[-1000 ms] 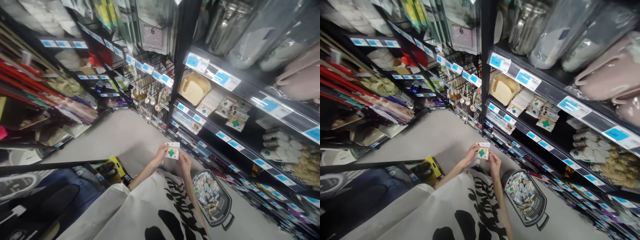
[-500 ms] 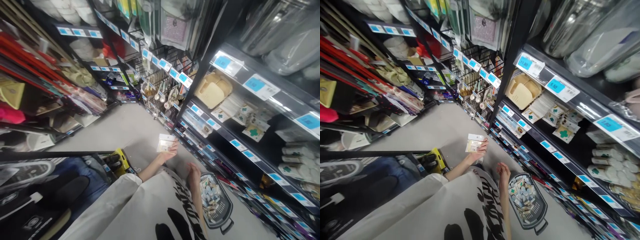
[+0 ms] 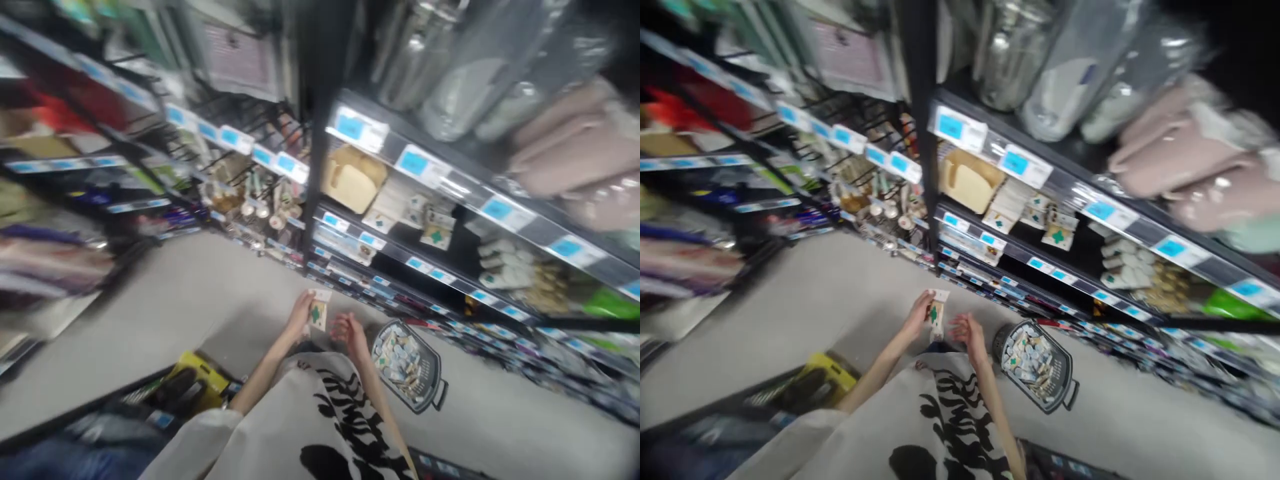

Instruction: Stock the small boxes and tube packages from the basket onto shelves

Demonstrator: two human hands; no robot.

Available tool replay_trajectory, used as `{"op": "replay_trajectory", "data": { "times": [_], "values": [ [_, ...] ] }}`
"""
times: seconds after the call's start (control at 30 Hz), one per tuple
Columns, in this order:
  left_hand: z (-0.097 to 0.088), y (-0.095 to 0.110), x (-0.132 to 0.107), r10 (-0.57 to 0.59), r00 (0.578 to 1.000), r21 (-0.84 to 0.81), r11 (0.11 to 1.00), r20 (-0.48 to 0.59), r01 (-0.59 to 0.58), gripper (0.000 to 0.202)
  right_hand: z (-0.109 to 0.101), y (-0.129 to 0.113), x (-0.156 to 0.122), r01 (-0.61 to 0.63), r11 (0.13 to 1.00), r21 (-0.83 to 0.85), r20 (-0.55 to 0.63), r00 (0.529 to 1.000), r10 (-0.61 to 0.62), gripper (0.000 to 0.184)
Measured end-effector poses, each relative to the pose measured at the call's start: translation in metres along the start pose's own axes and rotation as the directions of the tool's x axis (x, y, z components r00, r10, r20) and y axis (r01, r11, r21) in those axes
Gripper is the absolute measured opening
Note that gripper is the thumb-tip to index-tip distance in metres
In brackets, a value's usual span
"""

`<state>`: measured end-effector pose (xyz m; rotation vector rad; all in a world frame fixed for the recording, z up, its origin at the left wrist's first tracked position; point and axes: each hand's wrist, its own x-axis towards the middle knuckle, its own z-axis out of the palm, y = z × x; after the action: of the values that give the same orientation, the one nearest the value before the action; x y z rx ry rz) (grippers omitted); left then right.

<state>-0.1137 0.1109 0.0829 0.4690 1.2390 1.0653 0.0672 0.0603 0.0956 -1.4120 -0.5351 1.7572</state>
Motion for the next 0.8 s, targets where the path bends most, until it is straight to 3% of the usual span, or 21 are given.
{"op": "replay_trajectory", "data": {
  "times": [0.07, 0.23, 0.4, 0.53, 0.7, 0.8],
  "values": [
    [-0.003, -0.005, 0.000, 0.041, 0.999, 0.135, 0.990, 0.019, -0.044, 0.040, 0.007, 0.001, -0.003, 0.025, 1.000, 0.011, 0.041, 0.999, -0.025, 0.062],
    [-0.007, -0.003, -0.007, 0.034, 0.972, 0.420, 0.898, 0.231, -0.131, 0.043, 0.010, 0.003, -0.007, 0.077, 0.996, -0.032, 0.017, 0.997, -0.077, 0.060],
    [0.024, 0.023, -0.011, -0.020, 0.886, 0.572, 0.770, 0.463, -0.282, 0.043, -0.027, -0.014, -0.012, 0.155, 0.988, 0.022, -0.008, 0.988, -0.155, 0.063],
    [0.083, 0.062, -0.005, 0.042, 0.765, 0.570, 0.641, 0.643, -0.514, 0.040, -0.077, -0.029, -0.021, 0.285, 0.953, 0.107, -0.210, 0.943, -0.258, 0.060],
    [0.192, 0.112, 0.013, 0.135, 0.509, 0.387, 0.497, 0.850, -0.777, 0.030, -0.140, -0.049, -0.035, 0.384, 0.900, 0.205, -0.378, 0.880, -0.289, 0.058],
    [0.258, 0.134, 0.039, 0.118, 0.359, 0.317, 0.277, 0.926, -0.907, 0.031, -0.174, -0.070, -0.038, 0.445, 0.871, 0.211, -0.427, 0.843, -0.327, 0.057]
  ]
}}
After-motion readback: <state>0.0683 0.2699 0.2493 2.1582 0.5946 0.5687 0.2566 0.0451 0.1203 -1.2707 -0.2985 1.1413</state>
